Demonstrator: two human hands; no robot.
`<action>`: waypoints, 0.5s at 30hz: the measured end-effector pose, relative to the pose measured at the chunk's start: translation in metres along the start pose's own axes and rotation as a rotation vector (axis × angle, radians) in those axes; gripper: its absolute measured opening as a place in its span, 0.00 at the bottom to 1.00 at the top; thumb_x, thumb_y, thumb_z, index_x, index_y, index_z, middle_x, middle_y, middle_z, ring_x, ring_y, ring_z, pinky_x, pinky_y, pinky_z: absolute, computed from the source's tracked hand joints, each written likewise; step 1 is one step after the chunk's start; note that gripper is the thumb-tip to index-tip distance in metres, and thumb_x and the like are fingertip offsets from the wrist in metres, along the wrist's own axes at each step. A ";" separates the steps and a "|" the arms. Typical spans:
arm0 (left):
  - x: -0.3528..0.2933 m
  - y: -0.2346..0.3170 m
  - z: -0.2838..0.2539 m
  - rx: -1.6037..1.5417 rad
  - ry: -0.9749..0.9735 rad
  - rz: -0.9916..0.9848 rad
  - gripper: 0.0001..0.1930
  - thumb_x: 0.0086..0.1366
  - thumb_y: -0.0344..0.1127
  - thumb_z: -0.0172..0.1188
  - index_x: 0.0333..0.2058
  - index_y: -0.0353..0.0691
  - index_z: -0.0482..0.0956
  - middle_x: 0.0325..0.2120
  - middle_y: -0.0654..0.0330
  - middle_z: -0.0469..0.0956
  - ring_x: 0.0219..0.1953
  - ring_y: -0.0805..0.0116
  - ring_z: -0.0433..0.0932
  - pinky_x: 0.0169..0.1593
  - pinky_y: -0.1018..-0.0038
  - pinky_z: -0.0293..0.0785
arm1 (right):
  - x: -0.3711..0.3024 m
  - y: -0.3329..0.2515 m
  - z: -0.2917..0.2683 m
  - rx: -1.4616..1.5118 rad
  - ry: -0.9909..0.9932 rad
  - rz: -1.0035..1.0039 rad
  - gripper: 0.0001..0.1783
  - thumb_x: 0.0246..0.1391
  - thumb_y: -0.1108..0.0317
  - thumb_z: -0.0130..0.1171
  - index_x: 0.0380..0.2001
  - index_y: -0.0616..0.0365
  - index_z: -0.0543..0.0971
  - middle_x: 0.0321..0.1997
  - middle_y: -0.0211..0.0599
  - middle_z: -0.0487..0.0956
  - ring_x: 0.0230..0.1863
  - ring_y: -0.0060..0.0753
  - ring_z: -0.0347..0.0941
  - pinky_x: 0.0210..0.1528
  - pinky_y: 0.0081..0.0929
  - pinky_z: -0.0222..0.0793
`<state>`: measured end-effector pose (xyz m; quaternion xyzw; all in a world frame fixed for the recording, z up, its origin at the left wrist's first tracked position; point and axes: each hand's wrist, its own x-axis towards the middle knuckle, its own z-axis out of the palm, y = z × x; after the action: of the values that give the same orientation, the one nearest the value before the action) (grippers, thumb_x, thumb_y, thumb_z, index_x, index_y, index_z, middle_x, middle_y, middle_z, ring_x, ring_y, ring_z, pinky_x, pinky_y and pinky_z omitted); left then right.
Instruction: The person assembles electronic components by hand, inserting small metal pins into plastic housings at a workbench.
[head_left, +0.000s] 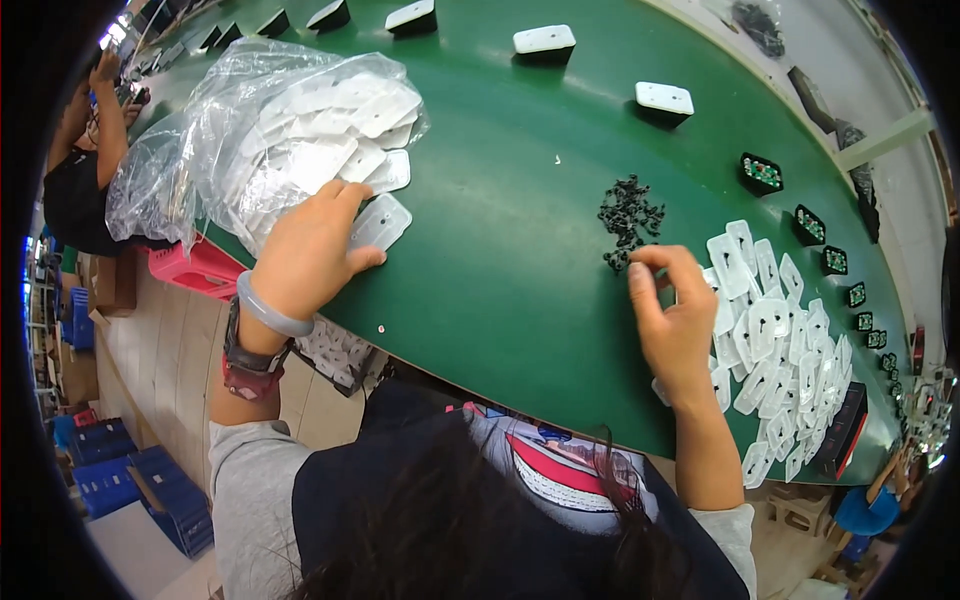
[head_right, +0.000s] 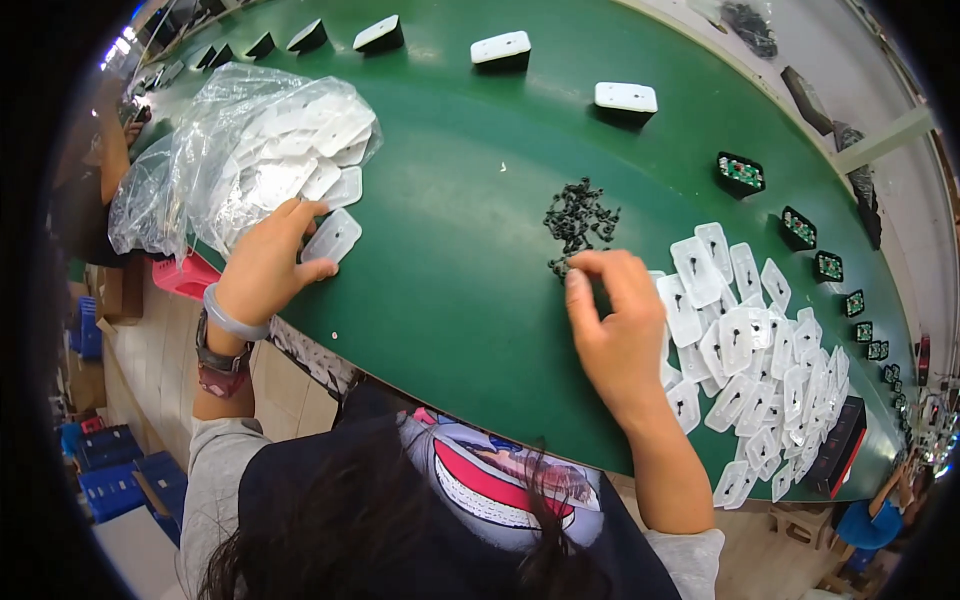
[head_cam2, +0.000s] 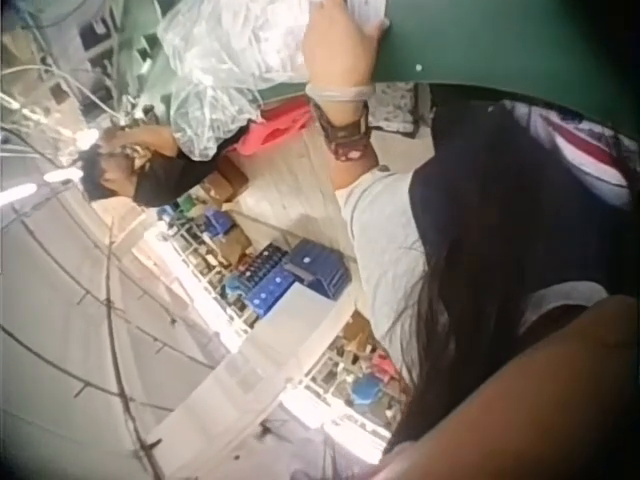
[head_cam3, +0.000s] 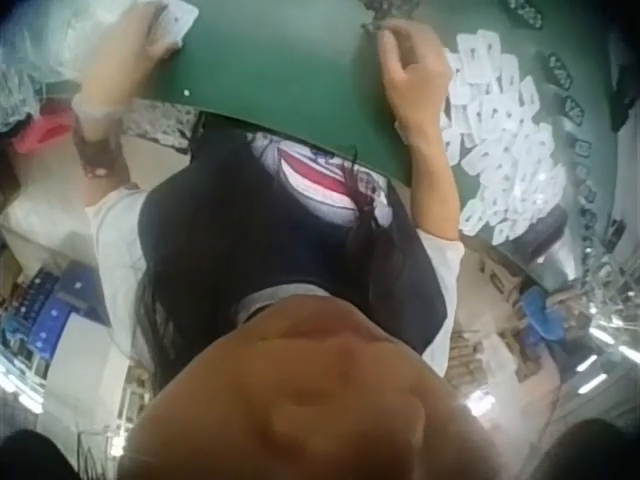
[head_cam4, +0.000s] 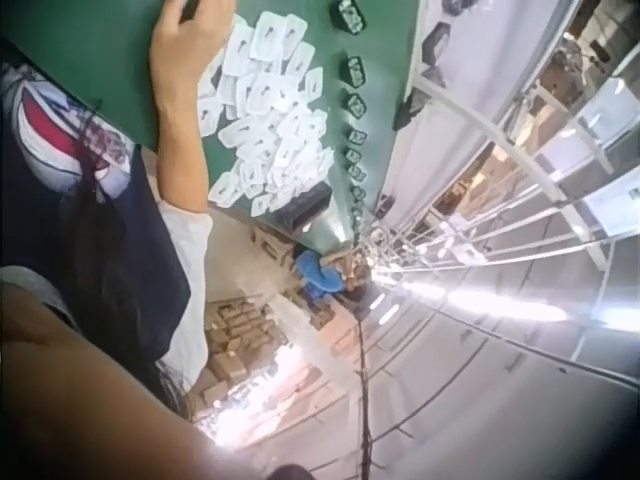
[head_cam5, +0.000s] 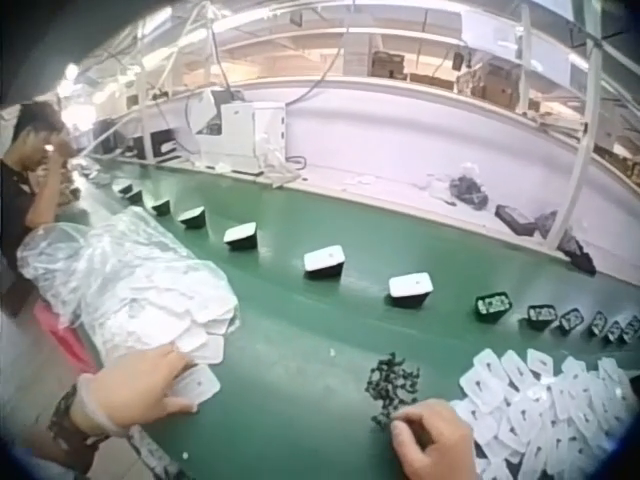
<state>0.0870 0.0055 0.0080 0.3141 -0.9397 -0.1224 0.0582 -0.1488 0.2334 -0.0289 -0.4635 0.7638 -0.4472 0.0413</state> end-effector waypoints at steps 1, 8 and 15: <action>0.000 -0.002 0.003 -0.004 -0.006 -0.007 0.19 0.49 0.32 0.65 0.41 0.39 0.73 0.37 0.56 0.72 0.36 0.56 0.74 0.41 0.68 0.71 | 0.002 0.000 0.000 0.000 -0.010 0.003 0.06 0.49 0.77 0.57 0.33 0.60 0.76 0.31 0.33 0.76 0.31 0.32 0.68 0.36 0.24 0.65; 0.026 0.017 0.013 -0.220 -0.070 0.103 0.17 0.51 0.28 0.63 0.40 0.37 0.72 0.34 0.57 0.74 0.30 0.62 0.74 0.37 0.70 0.72 | 0.003 0.001 -0.002 -0.013 0.030 0.099 0.06 0.48 0.77 0.58 0.33 0.60 0.77 0.31 0.32 0.75 0.31 0.30 0.68 0.36 0.23 0.65; 0.051 0.078 -0.002 -1.554 -0.643 0.067 0.15 0.62 0.23 0.50 0.49 0.32 0.66 0.40 0.47 0.76 0.39 0.59 0.82 0.35 0.81 0.81 | -0.002 0.006 0.002 -0.163 -0.014 -0.072 0.06 0.47 0.75 0.60 0.31 0.59 0.76 0.30 0.31 0.74 0.31 0.31 0.67 0.34 0.23 0.64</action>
<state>0.0017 0.0347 0.0322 0.1064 -0.5679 -0.8162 -0.0089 -0.1509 0.2345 -0.0351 -0.4957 0.7800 -0.3818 -0.0074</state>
